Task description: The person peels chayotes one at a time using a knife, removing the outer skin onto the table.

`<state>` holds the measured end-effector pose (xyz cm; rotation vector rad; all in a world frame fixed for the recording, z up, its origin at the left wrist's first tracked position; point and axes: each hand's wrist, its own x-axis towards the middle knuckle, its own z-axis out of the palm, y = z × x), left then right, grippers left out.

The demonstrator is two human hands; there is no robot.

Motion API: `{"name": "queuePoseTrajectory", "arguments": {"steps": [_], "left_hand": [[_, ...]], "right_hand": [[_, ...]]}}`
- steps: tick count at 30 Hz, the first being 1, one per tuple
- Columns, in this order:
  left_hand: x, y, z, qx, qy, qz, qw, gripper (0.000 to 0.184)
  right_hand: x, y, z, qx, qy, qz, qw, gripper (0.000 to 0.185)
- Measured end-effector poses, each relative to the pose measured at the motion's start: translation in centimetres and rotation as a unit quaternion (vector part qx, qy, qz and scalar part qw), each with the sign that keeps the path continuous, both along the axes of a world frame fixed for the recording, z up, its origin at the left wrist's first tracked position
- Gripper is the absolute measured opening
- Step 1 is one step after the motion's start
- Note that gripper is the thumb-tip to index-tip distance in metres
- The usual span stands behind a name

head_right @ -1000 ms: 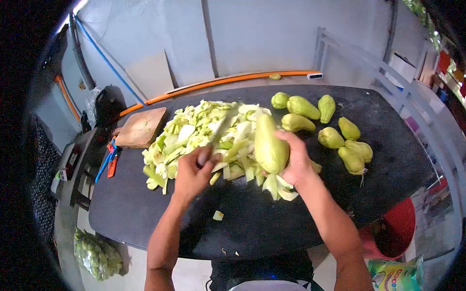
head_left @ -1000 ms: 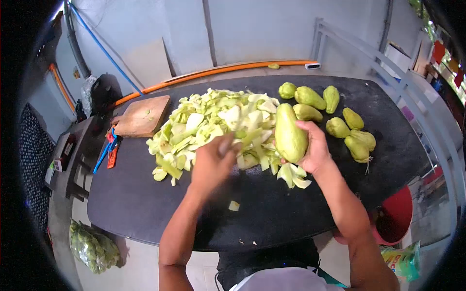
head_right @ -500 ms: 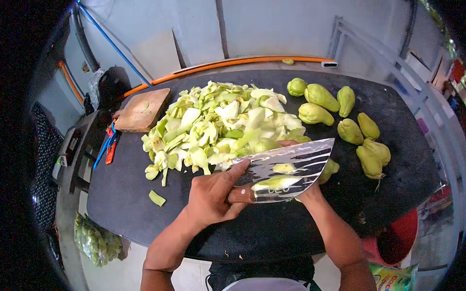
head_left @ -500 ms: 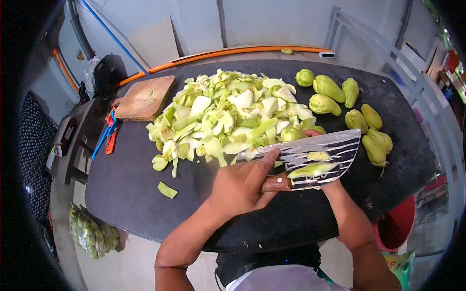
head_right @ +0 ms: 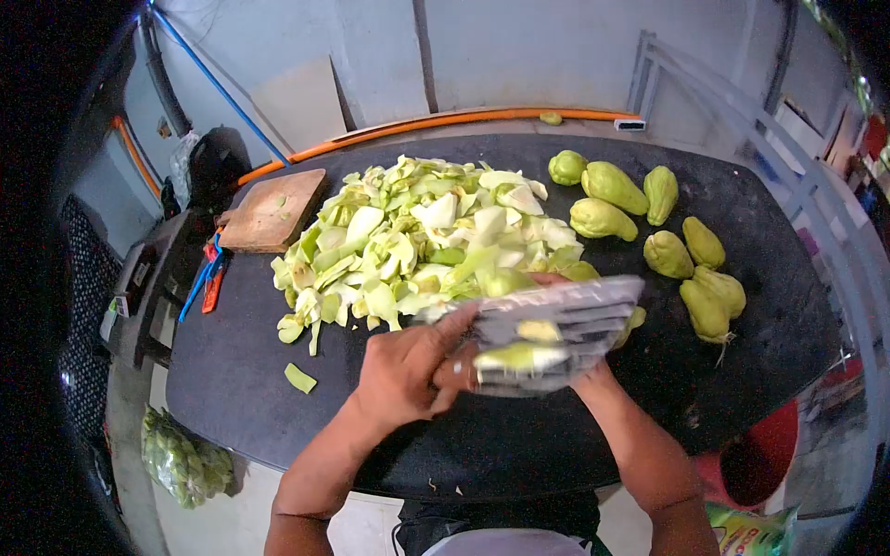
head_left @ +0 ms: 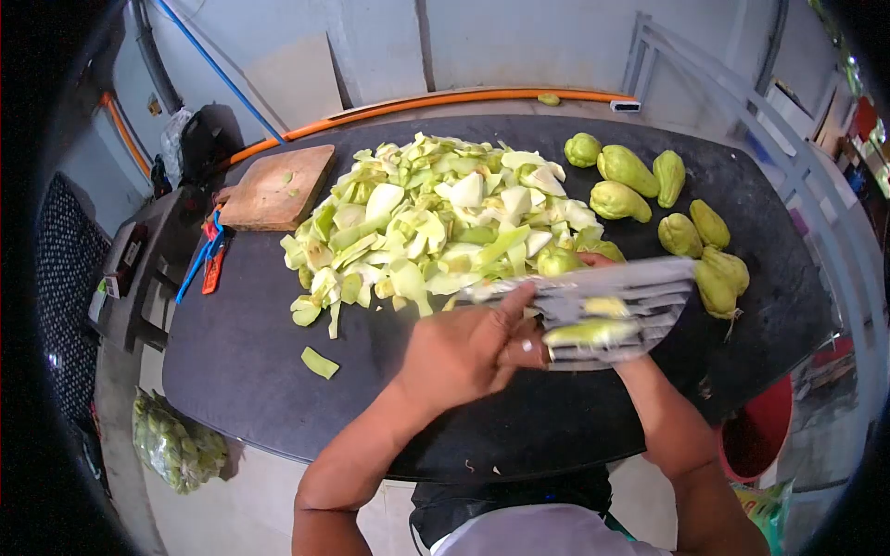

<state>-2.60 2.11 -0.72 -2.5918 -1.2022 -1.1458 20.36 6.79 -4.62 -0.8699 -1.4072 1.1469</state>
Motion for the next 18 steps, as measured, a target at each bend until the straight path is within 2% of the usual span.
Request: {"name": "queuePoseTrajectory", "arguments": {"steps": [2, 3, 4, 7, 8, 10, 11, 13, 14, 16, 17, 18], "left_hand": [[-1.6, 0.9, -0.5, -0.036, 0.037, 0.075, 0.996, 0.059], [-2.5, 2.1, -1.3, -0.102, -0.002, 0.121, 0.987, 0.051], [-3.7, 3.0, -1.7, -0.112, 0.005, 0.172, 0.979, 0.043], [-4.1, 3.0, -1.0, -0.109, -0.026, 0.171, 0.979, 0.040], [-3.7, 2.9, -0.8, -0.101, -0.046, 0.170, 0.979, 0.039], [-3.2, 2.8, -0.4, -0.113, -0.090, 0.174, 0.974, 0.037], [-3.2, 2.4, -0.2, -0.137, -0.107, 0.178, 0.969, 0.037], [-3.5, 2.5, 0.2, -0.139, -0.137, 0.183, 0.964, 0.036], [-3.8, 3.0, 0.1, -0.132, -0.147, 0.178, 0.964, 0.035], [-4.2, 3.2, -0.6, -0.137, -0.167, 0.170, 0.962, 0.035], [-4.1, 3.0, -0.4, -0.145, -0.197, 0.158, 0.957, 0.034], [-4.2, 2.8, -0.4, -0.157, -0.184, 0.163, 0.956, 0.034]], "right_hand": [[0.5, -0.4, 2.0, 0.124, -0.099, -0.028, 0.987, 0.047], [0.0, -1.1, 3.6, 0.036, -0.032, -0.041, 0.998, 0.051], [0.3, -1.0, 3.9, 0.031, -0.025, -0.044, 0.998, 0.051], [0.8, 0.0, 4.5, 0.013, 0.036, -0.067, 0.997, 0.052], [0.6, 0.7, 5.1, 0.062, 0.062, -0.078, 0.993, 0.055], [0.8, 1.9, 8.3, 0.241, -0.050, -0.120, 0.962, 0.081], [0.3, 0.6, 10.6, 0.222, 0.033, -0.056, 0.973, 0.095], [0.9, 1.5, 9.0, 0.054, 0.192, 0.104, 0.974, 0.121], [1.4, 1.6, 7.3, -0.121, 0.322, 0.264, 0.901, 0.109], [0.6, 0.6, 5.6, -0.209, 0.330, 0.263, 0.882, 0.090], [0.0, 0.1, 5.4, -0.201, 0.217, 0.163, 0.941, 0.069], [-0.2, -0.2, 5.4, -0.192, 0.203, 0.159, 0.947, 0.065]]}}
